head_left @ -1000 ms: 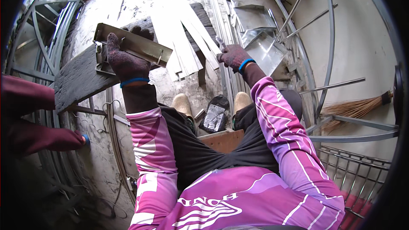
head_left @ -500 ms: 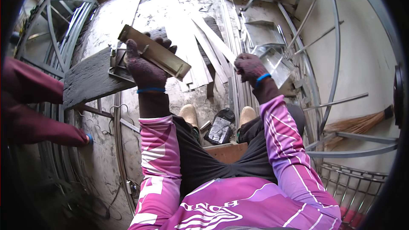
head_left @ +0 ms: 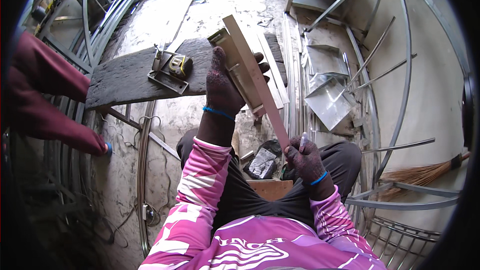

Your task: The person places metal strips into a metal guide template and marks lines on the strips using a marker.

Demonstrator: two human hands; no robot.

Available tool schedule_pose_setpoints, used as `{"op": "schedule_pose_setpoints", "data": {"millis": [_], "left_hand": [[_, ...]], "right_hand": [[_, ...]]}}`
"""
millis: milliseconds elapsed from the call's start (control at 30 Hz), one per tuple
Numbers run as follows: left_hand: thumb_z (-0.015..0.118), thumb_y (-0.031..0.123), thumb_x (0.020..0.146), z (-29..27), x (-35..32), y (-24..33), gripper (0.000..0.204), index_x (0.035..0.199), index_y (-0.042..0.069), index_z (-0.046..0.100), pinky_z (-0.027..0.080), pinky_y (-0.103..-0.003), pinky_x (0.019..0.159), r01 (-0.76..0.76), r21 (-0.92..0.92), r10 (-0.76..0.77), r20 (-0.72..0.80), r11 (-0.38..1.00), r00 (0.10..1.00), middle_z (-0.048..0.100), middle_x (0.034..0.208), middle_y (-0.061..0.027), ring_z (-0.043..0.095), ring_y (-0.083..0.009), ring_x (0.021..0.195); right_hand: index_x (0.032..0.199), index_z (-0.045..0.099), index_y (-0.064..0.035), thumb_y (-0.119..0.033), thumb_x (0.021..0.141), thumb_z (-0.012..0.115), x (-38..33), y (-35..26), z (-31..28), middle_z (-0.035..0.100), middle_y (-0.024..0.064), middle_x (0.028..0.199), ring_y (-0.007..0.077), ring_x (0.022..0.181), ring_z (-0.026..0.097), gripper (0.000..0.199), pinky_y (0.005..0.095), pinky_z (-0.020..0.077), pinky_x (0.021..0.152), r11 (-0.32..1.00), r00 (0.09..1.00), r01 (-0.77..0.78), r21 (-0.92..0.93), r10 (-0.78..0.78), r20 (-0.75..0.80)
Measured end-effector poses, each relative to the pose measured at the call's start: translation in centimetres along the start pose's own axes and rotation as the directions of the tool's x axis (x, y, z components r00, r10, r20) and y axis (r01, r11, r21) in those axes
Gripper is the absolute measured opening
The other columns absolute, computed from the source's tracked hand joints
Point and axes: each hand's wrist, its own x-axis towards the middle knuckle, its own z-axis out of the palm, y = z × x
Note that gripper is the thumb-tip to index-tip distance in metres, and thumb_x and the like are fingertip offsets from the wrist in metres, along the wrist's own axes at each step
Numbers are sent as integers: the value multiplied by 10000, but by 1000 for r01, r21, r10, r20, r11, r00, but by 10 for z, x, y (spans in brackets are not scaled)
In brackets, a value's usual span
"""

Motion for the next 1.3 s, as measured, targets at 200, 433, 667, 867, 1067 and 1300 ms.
{"op": "schedule_pose_setpoints", "data": {"millis": [200,433,667,867,1067,1300], "left_hand": [[437,678,950,-9,-4,8,797,1373,2,459,517,-579,931,-20,-53,15,-98,998,995,625,1188,-256,631,-421,1078],[532,647,924,-12,-7,17,685,1223,31,550,512,-630,899,-65,-37,62,-91,997,994,653,1081,-237,645,-452,1022],[521,657,926,-3,-11,15,699,1266,46,533,521,-636,891,-117,-16,116,-45,993,992,654,1020,-205,655,-438,995],[573,659,902,-2,-11,16,691,1246,60,536,530,-623,891,-170,6,169,-93,985,981,648,1033,-170,664,-396,981],[597,643,900,6,-11,10,691,1263,60,516,530,-589,890,-120,-71,132,205,990,970,630,1030,-143,652,-346,963],[509,703,915,13,-12,11,771,1341,60,488,493,-487,848,-55,-139,111,438,989,892,595,1010,-98,605,-276,947]], "right_hand": [[938,664,-23,-64,933,667,-5,14,-9,584,-16,735,68,655,503,42,241,432,600,998,997,3,-55,1,79],[900,652,2,-68,911,658,-4,14,-12,577,16,725,119,705,548,72,288,473,674,975,992,68,-213,-44,116],[901,610,-24,-64,937,618,-4,9,-4,569,-2,721,87,624,547,55,241,450,577,983,995,94,-159,-89,43],[920,640,-13,-35,946,614,-5,24,6,573,2,724,76,636,541,43,245,441,567,996,993,90,6,-89,-80],[922,635,-27,-52,958,631,1,28,4,571,-15,726,63,648,522,44,236,433,585,993,996,85,-78,-88,-34],[929,676,-27,-62,929,676,-6,8,-3,575,-20,727,68,673,520,34,247,440,613,996,995,74,-54,-70,67]]}}
